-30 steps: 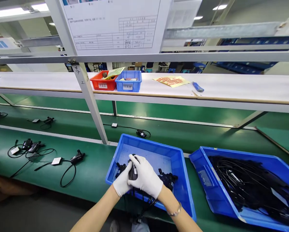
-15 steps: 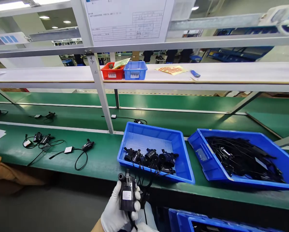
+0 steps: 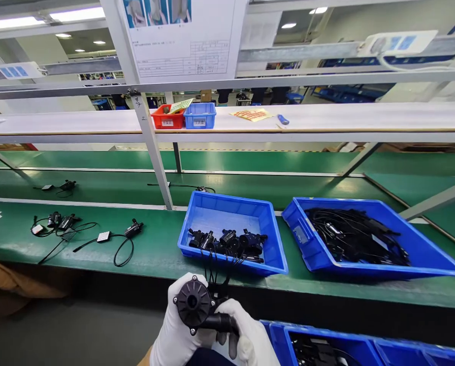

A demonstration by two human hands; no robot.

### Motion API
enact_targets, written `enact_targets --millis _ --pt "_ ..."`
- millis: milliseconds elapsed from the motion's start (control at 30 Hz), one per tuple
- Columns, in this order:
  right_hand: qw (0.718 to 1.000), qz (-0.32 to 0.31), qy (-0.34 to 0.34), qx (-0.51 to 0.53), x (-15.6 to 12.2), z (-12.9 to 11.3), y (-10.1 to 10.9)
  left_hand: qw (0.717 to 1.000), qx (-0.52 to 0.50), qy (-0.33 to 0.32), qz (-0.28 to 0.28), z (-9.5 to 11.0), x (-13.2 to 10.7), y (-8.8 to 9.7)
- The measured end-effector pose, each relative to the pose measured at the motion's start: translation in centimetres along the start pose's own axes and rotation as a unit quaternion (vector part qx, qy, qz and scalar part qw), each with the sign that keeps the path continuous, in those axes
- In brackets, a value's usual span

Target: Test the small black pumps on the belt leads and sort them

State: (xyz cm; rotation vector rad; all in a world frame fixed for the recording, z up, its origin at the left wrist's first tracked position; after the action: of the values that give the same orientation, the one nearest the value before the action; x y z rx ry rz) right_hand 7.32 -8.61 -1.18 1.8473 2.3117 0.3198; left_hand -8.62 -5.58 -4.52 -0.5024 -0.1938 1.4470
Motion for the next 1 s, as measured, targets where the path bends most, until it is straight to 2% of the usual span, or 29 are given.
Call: enact_targets --millis 67,133,267,367,567,767,1000 --pt "0.999 -0.014 -0.016 0.024 -0.1 -0.1 0.2 0.998 0.028 -0.049 0.027 0.6 -0.4 0.1" --pt "0.999 -0.016 -0.012 0.027 -0.1 -0.6 0.6 0.997 0.036 -0.063 0.038 0.8 -0.7 -0.1" --pt "1.0 -0.02 0.014 0.009 0.0 -1.0 1.3 0.997 0.064 -0.048 0.016 0.7 -0.7 -1.3" --pt "0.999 -0.027 -0.008 0.031 -0.2 0.0 1.7 0.993 0.106 -0.059 -0.006 0.5 -0.6 -2.0" --pt "0.998 -0.042 -0.01 0.049 -0.5 0.5 2.2 0.978 0.18 -0.108 -0.012 0.3 -0.6 -2.4" --pt "0.995 -0.037 -0.053 0.071 -0.2 -0.1 2.7 0.974 0.202 -0.102 -0.016 0.5 -0.2 -3.2" --pt "0.996 -0.058 -0.05 0.046 -0.3 1.7 2.9 0.962 0.248 -0.114 -0.01 0.1 -0.2 -3.2"
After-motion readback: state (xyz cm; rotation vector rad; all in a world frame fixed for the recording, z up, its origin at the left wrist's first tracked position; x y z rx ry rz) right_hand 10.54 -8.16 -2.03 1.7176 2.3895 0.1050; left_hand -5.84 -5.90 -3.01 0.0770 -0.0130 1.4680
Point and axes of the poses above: each hand's wrist, its own x-axis towards the middle knuckle, its own y-axis out of the back of the hand, z = x × y, the point moved 6 cm from there along x, towards the middle knuckle, and after that the axes turned 3 degrees about -x, right-handed, at the moved point
